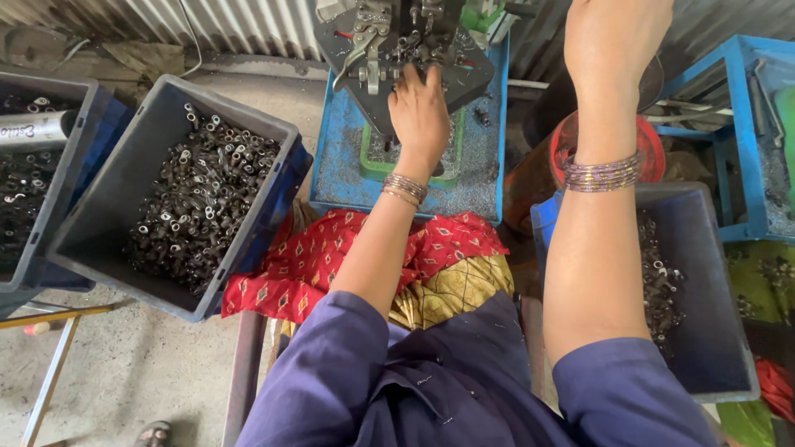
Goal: The person repeatedly picks small metal parts from a bin, places them into a press machine, and operates the lever to process them. The processed parts are then removed and placed into another bin. The cycle continues throughout the clip.
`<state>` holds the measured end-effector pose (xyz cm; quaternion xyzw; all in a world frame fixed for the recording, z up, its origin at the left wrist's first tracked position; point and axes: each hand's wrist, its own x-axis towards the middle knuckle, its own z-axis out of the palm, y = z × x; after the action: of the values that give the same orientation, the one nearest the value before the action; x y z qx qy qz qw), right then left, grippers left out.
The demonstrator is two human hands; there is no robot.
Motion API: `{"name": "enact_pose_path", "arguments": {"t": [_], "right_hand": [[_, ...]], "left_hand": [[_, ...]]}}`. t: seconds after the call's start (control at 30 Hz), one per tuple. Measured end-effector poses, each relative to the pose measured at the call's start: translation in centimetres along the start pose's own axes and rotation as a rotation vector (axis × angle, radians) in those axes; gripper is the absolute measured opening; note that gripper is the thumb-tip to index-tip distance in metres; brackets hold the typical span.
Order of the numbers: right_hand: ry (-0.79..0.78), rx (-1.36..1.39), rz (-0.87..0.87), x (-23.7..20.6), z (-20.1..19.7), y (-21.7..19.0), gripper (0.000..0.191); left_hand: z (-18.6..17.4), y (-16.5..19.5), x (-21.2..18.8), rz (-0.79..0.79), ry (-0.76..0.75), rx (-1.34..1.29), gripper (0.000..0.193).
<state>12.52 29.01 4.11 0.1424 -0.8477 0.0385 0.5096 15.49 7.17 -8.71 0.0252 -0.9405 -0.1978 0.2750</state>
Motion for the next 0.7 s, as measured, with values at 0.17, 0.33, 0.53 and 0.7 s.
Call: {"name": "enact_pose_path", "arguments": {"t": [0.17, 0.33, 0.53, 0.7], "right_hand": [[-0.026, -0.006, 0.027, 0.3, -0.5, -0.5, 0.011], [-0.040, -0.035, 0.050, 0.7, -1.1, -1.1, 0.016], [-0.098, -0.044, 0.069, 1.0, -1.5, -1.2, 0.018], [-0.036, -0.026, 0.023, 0.9, -1.5, -1.1, 0.019]], "left_hand": [[-0.6, -0.1, 0.2, 0.068, -0.016, -0.081, 0.035], [-0.2, 1.6, 1.4, -0.146, -0.030, -0.860, 0.027], [0.4, 3.1, 4.8, -0.782, 0.161, -2.151, 0.032], [-0.4, 4.0, 5.7, -0.806, 0.231, -2.199, 0.039]]}}
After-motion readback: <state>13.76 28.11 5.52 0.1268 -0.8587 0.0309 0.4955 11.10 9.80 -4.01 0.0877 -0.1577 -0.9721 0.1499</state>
